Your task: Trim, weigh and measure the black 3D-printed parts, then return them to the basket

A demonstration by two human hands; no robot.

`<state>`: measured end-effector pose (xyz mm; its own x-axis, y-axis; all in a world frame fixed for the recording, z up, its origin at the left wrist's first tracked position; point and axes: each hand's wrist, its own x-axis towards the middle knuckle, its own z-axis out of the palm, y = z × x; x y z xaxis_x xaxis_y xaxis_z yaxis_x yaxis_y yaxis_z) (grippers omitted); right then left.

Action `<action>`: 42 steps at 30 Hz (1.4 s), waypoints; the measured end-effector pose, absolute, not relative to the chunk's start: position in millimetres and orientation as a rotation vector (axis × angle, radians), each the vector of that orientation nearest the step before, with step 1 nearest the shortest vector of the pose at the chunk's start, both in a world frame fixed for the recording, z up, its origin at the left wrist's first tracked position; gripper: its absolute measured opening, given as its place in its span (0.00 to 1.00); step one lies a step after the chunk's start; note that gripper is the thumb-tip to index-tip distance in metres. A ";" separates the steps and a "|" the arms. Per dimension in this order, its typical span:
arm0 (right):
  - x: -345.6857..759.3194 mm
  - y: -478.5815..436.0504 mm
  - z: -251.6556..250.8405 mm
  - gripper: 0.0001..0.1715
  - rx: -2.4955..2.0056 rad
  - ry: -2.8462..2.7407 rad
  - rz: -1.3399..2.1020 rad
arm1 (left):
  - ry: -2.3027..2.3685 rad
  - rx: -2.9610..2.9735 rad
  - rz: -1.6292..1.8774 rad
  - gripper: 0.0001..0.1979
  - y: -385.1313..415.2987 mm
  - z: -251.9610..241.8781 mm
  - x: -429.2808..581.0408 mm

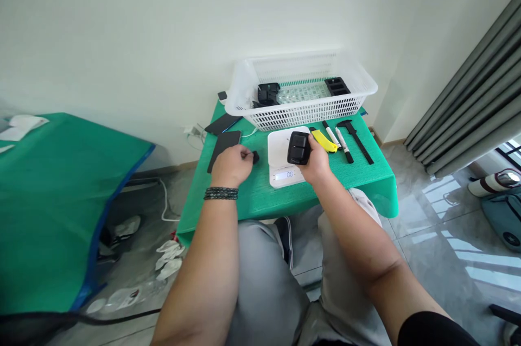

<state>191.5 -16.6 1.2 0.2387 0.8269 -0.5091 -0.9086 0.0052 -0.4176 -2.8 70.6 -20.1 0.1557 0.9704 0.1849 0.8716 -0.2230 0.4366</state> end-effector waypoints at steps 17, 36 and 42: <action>194.2 -18.5 -0.7 0.15 -0.771 -0.009 1.281 | 0.952 1.837 1.190 0.13 -1.2 -9.0 76.9; 187.2 -33.7 -10.8 0.23 -1.060 -0.637 1.269 | 1.155 1.923 1.218 0.27 -0.2 0.9 73.0; 197.5 -42.1 -16.1 0.27 -1.145 -0.890 1.348 | 0.902 1.910 0.904 0.30 7.8 2.6 65.6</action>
<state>197.5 -42.1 -16.1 0.0696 0.9880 -0.1379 -0.2608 -0.1154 -0.9585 65.6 7.8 2.6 0.4858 0.8371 0.2516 0.2488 -0.4084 0.8782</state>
